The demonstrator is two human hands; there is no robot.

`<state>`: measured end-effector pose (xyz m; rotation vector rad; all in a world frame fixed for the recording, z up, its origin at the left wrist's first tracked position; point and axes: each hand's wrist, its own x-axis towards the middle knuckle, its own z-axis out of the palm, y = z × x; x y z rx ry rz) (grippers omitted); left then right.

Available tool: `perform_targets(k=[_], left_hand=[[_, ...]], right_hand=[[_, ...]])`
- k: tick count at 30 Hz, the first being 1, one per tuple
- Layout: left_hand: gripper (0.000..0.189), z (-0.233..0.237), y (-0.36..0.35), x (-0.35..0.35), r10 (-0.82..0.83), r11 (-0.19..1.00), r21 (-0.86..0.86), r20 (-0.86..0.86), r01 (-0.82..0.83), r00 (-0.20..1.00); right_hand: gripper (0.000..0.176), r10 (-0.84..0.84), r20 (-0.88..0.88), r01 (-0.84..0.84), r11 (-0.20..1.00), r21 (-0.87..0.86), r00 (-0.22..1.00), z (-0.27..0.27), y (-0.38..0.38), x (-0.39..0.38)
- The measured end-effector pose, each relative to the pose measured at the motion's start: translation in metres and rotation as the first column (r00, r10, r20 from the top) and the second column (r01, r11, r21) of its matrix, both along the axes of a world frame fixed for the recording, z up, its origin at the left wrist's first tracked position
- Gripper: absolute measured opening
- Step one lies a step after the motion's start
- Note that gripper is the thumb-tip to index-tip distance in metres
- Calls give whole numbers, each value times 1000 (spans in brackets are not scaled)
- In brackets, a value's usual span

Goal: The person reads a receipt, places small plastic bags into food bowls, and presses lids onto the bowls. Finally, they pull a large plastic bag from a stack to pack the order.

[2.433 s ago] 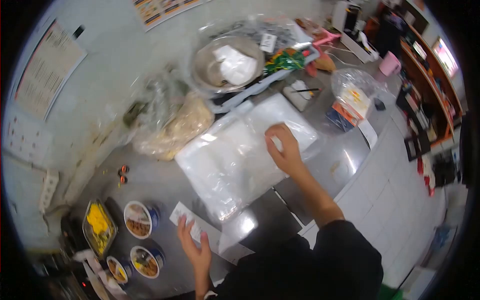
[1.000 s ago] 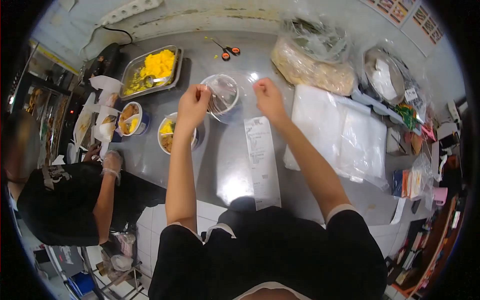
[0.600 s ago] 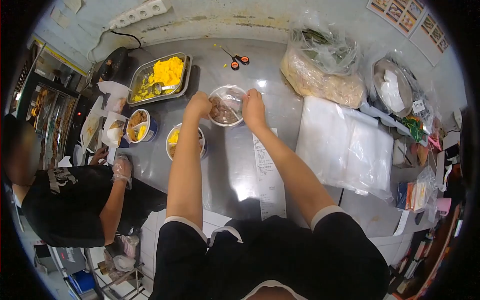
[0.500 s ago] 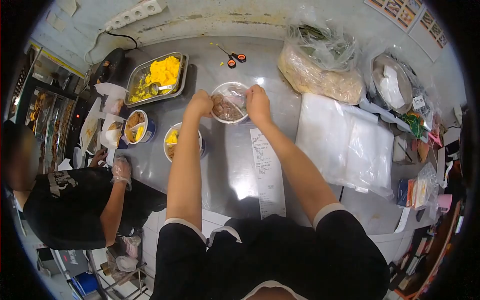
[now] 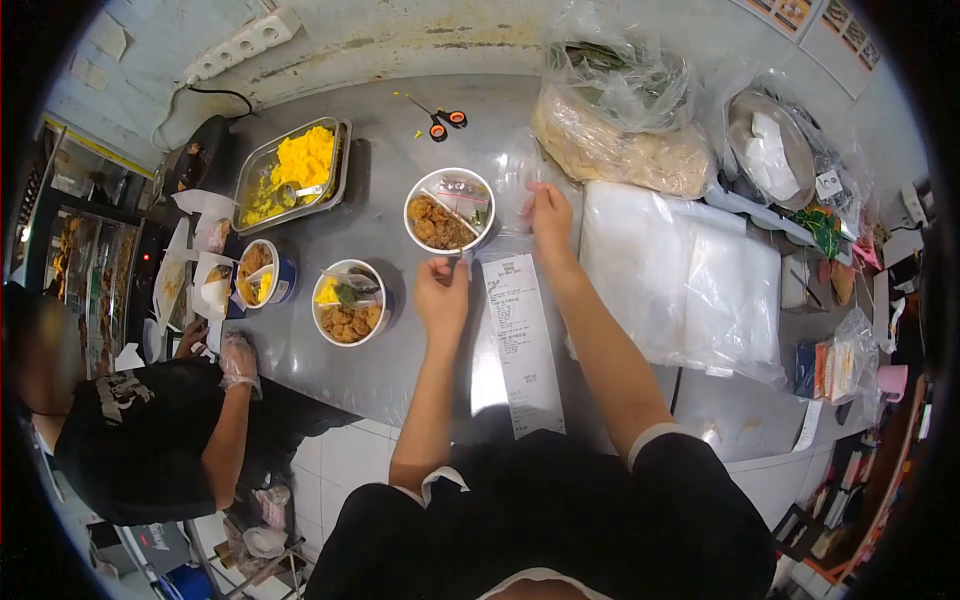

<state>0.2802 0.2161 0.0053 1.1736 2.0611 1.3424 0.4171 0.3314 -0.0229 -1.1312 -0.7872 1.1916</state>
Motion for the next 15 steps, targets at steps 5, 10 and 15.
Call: perform_targets(k=[5, 10, 15], left_hand=[[23, -7, 5, 13, 52, 998, 36, 21, -53, 998], [20, 10, 3, 15, 46, 991, 131, -72, -36, 996], [21, 44, 36, -25, -152, 987, -13, -407, 160, 901]], right_hand=[[25, 111, -52, -113, 992, -49, 992, 6, -24, 6], [21, 93, -56, -97, 992, -80, 994, 9, -29, 18], [20, 113, 20, -111, 989, -93, 993, 29, -34, 20]])
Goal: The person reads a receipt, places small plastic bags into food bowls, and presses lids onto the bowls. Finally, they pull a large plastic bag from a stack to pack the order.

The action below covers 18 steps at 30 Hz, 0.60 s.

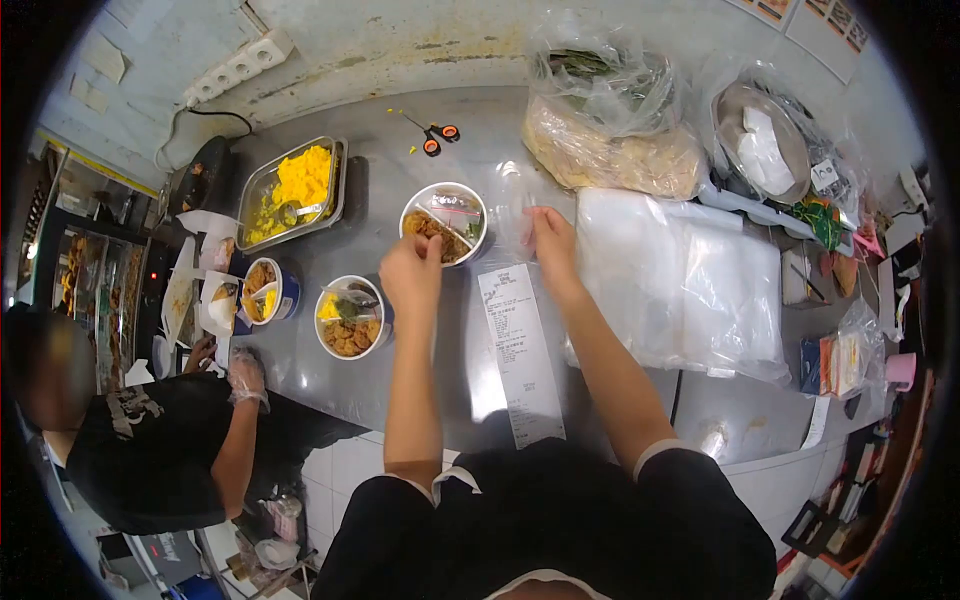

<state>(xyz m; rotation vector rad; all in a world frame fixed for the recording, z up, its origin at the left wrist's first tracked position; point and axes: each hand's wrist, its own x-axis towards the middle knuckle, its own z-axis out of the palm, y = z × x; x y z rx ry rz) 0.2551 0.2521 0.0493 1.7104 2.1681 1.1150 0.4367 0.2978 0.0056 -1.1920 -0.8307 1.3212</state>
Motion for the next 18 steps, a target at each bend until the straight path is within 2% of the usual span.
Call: perform_targets(k=[2, 4, 5, 7, 8, 11, 12, 14, 15, 16, 18], left_hand=[[25, 8, 16, -11, -22, 1000, -7, -11, 22, 1000], [31, 16, 24, -17, 8, 999, 31, 19, -9, 1000], [35, 17, 27, -19, 52, 999, 5, 105, -53, 993], [44, 11, 34, -25, 145, 989, -51, 275, -136, 951], [65, -18, 46, -37, 242, 970, -158, 684, -185, 688], [69, -25, 47, -35, 249, 968, -188, 729, -163, 637], [61, -25, 46, -34, 210, 977, -137, 437, -166, 875], [50, -27, 45, -27, 153, 988, -47, 228, -146, 962], [45, -26, 45, -21, 130, 992, -5, 116, -130, 985], [35, -36, 49, -18, 163, 973, 150, 104, -177, 981], [33, -42, 52, -20, 193, 957, 190, 146, -219, 970]], right_hand=[[18, 24, 76, -26, 999, 33, 997, -4, 8, -4], [16, -31, 358, -37, 983, 182, 933, -13, 21, -15], [15, -71, 486, -60, 967, 249, 871, -18, 26, -22], [15, -210, 596, -85, 900, 428, 775, -2, 22, -36], [14, -286, 634, -109, 854, 509, 718, 5, 20, -43], [14, -323, 737, -151, 855, 496, 593, 7, 26, -55], [14, -299, 776, -183, 866, 465, 556, 10, 30, -58], [15, -244, 846, -244, 887, 393, 474, 15, 39, -61], [14, -194, 860, -275, 894, 353, 472, 16, 44, -62], [14, -144, 872, -306, 899, 312, 467, 18, 48, -62], [13, -88, 876, -354, 892, 282, 475, 15, 56, -60]])
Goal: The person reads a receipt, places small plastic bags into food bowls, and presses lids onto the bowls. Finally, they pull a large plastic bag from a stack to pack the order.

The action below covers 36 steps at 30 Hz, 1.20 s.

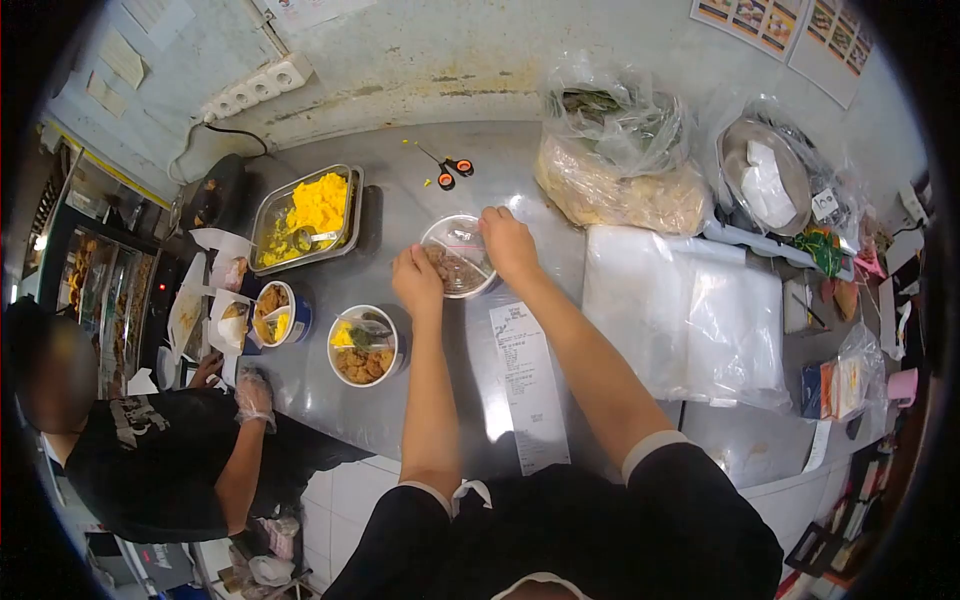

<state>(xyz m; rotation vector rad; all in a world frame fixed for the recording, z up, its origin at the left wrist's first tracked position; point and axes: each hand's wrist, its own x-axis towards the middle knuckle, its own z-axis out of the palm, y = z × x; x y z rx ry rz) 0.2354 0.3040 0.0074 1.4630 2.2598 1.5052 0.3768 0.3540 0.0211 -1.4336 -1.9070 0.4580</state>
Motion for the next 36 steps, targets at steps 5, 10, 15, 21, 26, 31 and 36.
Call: perform_targets(k=[5, 10, 15, 21, 26, 31, 36], left_hand=[[31, -7, 0, -4, -6, 999, -48, 23, 8, 1000], [32, 10, 9, -4, -165, 985, 33, -111, 169, 980], [33, 4, 22, -23, -201, 949, -244, 19, 200, 979], [37, 25, 7, -24, -172, 916, -362, 42, 176, 984], [36, 26, -24, -14, -9, 930, -354, 258, 103, 966], [35, 8, -36, 10, -132, 979, -126, 202, 159, 970], [21, 19, -23, 6, -343, 907, -163, 247, 388, 906]], right_hand=[[15, -20, -47, 11, 982, -188, 999, 2, -2, 3], [18, 15, -256, -36, 997, -75, 966, -12, 18, -6], [20, 13, -305, -57, 989, -134, 952, -18, 23, -10], [23, 22, -280, -68, 985, -157, 960, -22, 23, -13], [22, -149, -364, 99, 984, -151, 919, -24, 8, -10], [20, -153, -359, 120, 986, -115, 921, -29, -31, 9], [24, -149, -301, 41, 940, -338, 942, -9, -57, 48]])
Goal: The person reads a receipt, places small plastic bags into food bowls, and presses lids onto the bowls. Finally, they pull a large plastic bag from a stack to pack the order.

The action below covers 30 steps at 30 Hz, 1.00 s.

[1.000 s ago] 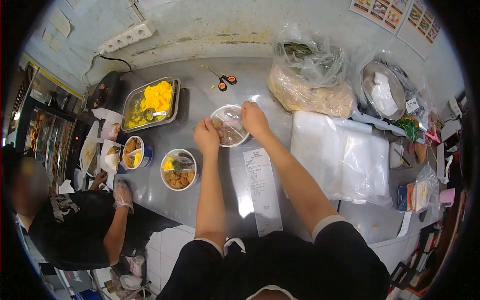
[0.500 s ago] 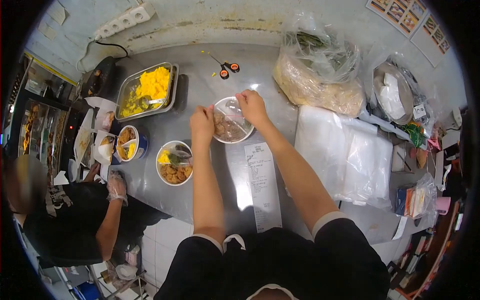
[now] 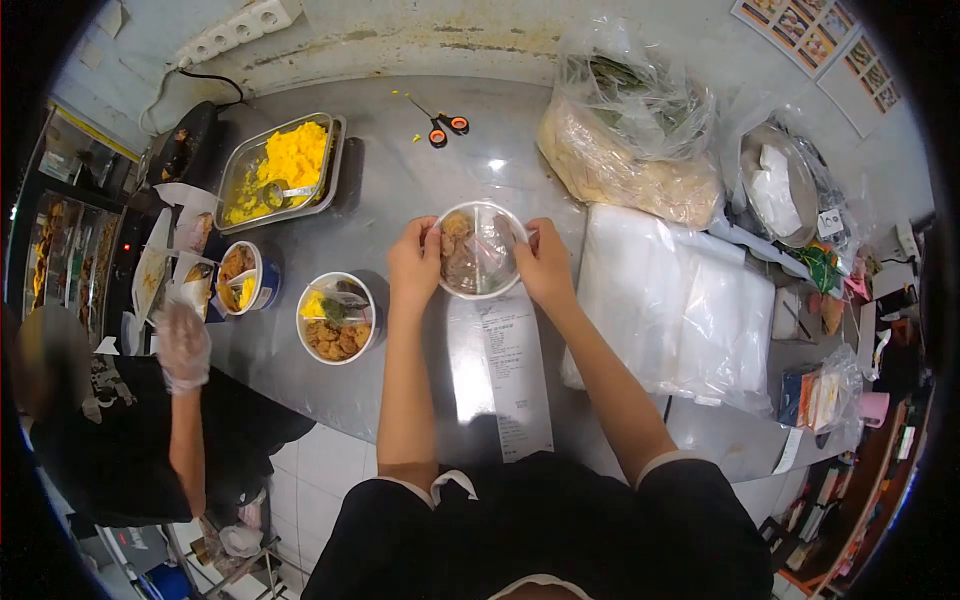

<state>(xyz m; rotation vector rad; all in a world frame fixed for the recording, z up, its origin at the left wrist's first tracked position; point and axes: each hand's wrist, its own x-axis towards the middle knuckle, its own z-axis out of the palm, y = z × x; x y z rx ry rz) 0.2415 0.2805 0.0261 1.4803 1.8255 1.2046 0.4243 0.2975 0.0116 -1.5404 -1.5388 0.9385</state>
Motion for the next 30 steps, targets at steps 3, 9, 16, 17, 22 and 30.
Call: perform_targets(k=[3, 9, 16, 17, 22, 30], left_hand=[[17, 2, 5, 7, -14, 994, 100, -192, 34, 981], [18, 7, 9, 8, 38, 999, 44, -361, -24, 932], [30, 1, 3, 1, 35, 997, -57, -360, -60, 932], [31, 0, 2, -1, 24, 997, -63, -348, -49, 937], [42, -5, 2, -7, 47, 972, -222, -128, -75, 991], [50, -15, -8, -5, 31, 947, -313, -109, -64, 994]], right_hand=[[22, 29, -13, -26, 984, 178, 999, -1, 13, 4], [16, 176, 87, -195, 915, 353, 981, 0, 51, -11], [20, 166, 19, -167, 963, 210, 986, -3, 47, -17], [21, 183, 6, -182, 974, 133, 983, -3, 48, -18], [22, 175, -214, -193, 979, -68, 961, -3, 50, -21], [26, 134, -70, -124, 984, 130, 989, -20, 32, -13]])
